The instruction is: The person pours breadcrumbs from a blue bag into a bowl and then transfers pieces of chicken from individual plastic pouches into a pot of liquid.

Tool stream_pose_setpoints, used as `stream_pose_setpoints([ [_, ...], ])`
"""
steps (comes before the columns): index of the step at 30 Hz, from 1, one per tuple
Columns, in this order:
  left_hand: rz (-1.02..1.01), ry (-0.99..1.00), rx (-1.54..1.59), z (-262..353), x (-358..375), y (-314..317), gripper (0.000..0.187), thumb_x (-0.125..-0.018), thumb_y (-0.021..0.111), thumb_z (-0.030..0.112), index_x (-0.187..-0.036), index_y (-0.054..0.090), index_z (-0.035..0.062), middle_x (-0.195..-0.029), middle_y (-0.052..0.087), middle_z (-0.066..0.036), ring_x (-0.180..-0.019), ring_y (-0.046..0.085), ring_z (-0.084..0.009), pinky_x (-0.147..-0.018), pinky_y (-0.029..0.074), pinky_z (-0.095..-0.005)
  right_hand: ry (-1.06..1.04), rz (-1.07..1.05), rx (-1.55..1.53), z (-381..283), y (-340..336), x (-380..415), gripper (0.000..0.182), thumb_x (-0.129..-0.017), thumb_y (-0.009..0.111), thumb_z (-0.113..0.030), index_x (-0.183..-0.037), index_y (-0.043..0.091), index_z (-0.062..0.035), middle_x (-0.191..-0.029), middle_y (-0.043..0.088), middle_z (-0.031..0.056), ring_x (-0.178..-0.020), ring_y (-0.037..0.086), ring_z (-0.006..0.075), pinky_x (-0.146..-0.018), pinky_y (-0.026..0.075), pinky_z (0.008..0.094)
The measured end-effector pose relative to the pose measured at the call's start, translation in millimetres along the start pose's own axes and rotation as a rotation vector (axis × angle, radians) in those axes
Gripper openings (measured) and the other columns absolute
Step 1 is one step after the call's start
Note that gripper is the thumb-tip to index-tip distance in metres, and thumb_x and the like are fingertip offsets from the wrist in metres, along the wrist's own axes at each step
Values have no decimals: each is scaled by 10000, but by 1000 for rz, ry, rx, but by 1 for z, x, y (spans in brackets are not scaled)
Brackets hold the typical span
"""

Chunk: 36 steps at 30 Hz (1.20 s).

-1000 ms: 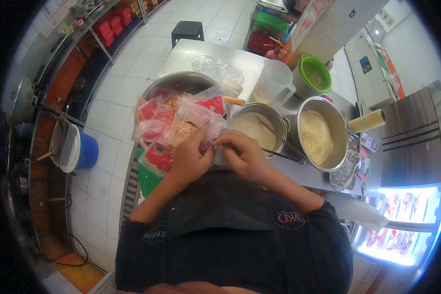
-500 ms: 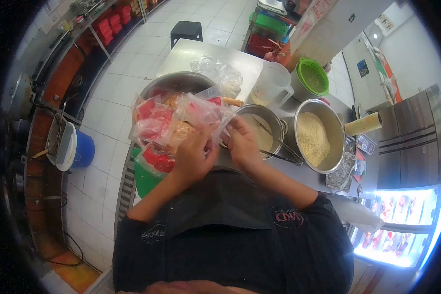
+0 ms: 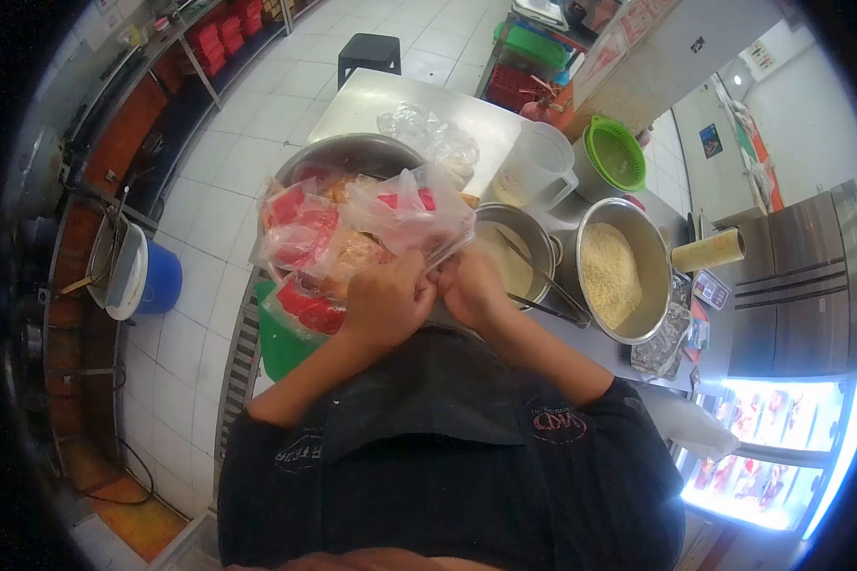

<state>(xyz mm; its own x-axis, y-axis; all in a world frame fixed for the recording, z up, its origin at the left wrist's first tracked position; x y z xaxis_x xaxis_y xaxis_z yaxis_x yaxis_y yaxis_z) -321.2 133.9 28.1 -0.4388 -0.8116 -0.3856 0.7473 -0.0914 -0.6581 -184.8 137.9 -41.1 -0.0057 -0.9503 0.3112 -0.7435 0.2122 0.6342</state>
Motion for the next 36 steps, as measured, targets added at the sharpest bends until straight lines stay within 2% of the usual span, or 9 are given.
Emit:
stream_pose_setpoints([
  [5, -110, -48, -70, -7, 2, 16, 160, -806, 690, 155, -785, 547, 86, -641, 597, -140, -636, 644, -376, -571, 491, -506, -72, -121, -143, -31, 36, 13, 660, -1065, 302, -584, -1556, 319, -143, -1505, 457, 188, -1304, 517, 331, -1111, 410, 489],
  [8, -90, 55, 20, 3, -2, 11, 166, -818, 697, 177, -795, 560, 86, -667, 620, -128, -644, 651, -357, -588, 508, -474, -88, -202, -147, -46, 25, 8, 709, -1033, 283, -656, -1604, 211, -241, -1617, 293, 208, -1449, 346, 433, -1148, 304, 663],
  [14, 34, 171, 88, 22, -18, 6, 183, -853, 696, 190, -957, 643, 49, -846, 665, -134, -754, 671, -321, -641, 522, -431, -42, -484, -74, -43, 33, 19, 823, -1003, 306, -701, -1646, 40, -261, -1678, 155, 203, -1548, 136, 390, -1227, 198, 570],
  [17, 73, 258, 53, 25, -22, 12, 213, -861, 679, 160, -1026, 654, 28, -904, 662, -155, -798, 669, -331, -664, 525, -430, -68, -465, -44, -42, 37, 21, 794, -1016, 308, -674, -1646, 34, -276, -1690, 92, 203, -1551, 136, 383, -1244, 171, 532],
  [23, -30, 329, 272, 37, -19, 17, 184, -876, 627, 119, -1029, 643, 18, -937, 656, -168, -790, 653, -367, -674, 533, -449, -173, -308, -107, -51, 29, 16, 671, -1078, 299, -548, -1645, 64, -276, -1668, 161, 185, -1522, 230, 349, -1189, 302, 556],
  [26, -64, 298, 281, 43, -16, 23, 159, -879, 617, 119, -1009, 636, 28, -943, 652, -162, -776, 651, -375, -655, 531, -459, -200, -78, 32, -56, 25, 11, 694, -1056, 318, -598, -1640, 98, -295, -1654, 186, 164, -1489, 281, 356, -1150, 350, 593],
  [29, -39, 281, 252, 49, -17, 19, 149, -873, 626, 123, -995, 632, 38, -936, 643, -154, -765, 655, -365, -636, 529, -458, -327, 62, 205, -68, 14, 12, 821, -957, 325, -773, -1628, 163, -329, -1659, 196, 128, -1463, 304, 394, -1091, 359, 704],
  [35, -109, 439, 213, 60, -7, 19, 149, -857, 645, 116, -988, 635, 45, -916, 626, -137, -748, 667, -323, -630, 540, -425, -260, -559, -209, -69, 46, 19, 1017, -792, 366, -927, -1622, 170, -371, -1673, 186, 109, -1484, 266, 420, -1099, 318, 728],
  [36, -110, 471, 222, 63, -5, 19, 146, -854, 648, 109, -984, 634, 44, -911, 623, -132, -744, 668, -317, -632, 543, -419, -292, -531, -185, -72, 44, 16, 1035, -780, 371, -938, -1622, 170, -371, -1678, 177, 109, -1492, 252, 424, -1102, 309, 725],
])
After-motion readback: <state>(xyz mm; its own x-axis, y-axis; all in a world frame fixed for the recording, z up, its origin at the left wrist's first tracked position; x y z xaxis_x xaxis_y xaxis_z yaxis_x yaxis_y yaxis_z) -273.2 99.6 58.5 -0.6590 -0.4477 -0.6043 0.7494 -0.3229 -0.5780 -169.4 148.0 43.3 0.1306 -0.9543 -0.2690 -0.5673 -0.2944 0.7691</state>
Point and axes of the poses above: each hand's wrist, its own x-axis away from the middle knuckle, its own y-axis out of the palm, z = x × y, the point moved 6 cm from there along -x, towards the middle knuckle
